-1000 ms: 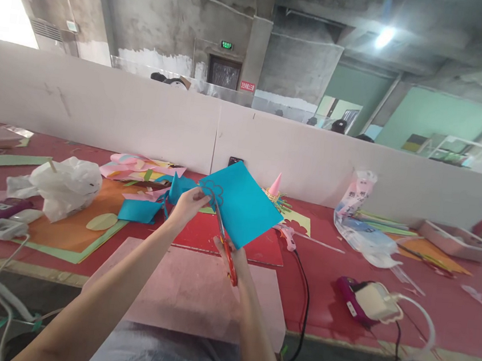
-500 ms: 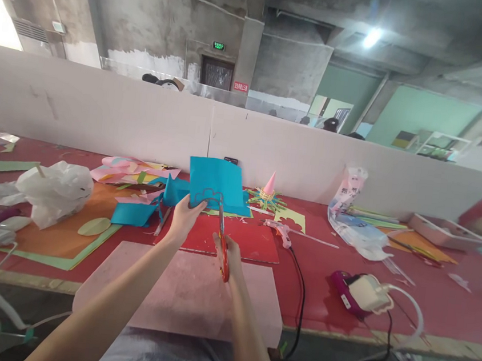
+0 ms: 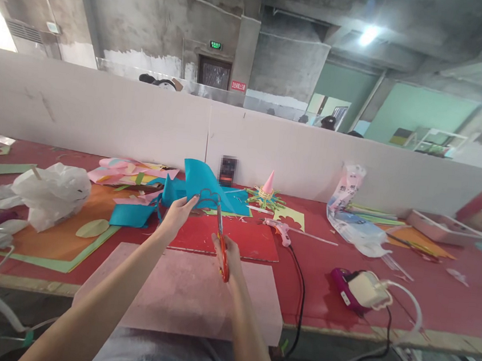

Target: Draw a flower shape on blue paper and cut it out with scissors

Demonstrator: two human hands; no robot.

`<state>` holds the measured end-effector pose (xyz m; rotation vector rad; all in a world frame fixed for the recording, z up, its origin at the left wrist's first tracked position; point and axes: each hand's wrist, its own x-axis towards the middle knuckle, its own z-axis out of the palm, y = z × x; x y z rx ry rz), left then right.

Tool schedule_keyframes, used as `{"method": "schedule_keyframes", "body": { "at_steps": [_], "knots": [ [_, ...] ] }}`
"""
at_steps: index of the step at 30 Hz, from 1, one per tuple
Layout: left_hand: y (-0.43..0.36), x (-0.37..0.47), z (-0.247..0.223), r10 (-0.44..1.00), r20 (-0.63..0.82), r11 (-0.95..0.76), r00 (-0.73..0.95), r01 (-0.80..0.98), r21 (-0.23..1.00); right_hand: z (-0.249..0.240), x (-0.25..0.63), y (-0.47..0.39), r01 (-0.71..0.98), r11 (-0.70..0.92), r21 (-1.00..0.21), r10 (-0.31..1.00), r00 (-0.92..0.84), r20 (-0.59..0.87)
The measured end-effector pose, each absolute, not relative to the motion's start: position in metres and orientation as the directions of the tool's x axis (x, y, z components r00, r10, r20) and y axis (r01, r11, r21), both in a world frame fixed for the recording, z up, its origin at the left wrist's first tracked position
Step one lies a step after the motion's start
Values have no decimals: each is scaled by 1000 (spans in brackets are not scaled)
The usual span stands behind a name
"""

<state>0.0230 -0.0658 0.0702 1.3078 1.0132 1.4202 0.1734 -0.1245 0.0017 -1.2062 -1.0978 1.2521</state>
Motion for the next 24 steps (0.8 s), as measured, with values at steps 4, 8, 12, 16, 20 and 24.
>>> {"method": "schedule_keyframes", "body": {
  "at_steps": [4,8,12,16,20,24],
  "knots": [
    [-69,24,64,975,219,-216,29,-81,973,1,172,-124,-179,-86,-980,996,-49,-78],
    [-72,28,59,973,212,-202,85,-118,972,-2,173,-124,-166,-15,-986,994,-106,3],
    [-77,30,60,951,308,-308,-11,-16,951,-3,173,-122,-172,-28,-985,991,-137,-4],
    [-83,29,63,893,439,-414,-105,192,890,-3,173,-121,-187,-122,-975,977,-193,-85],
    [-85,27,61,878,472,-445,-75,234,865,-3,173,-121,-192,-97,-977,976,-211,-55],
    [-82,27,57,924,380,-383,46,106,918,-2,174,-122,-174,-56,-983,985,-169,-26]
  ]
}}
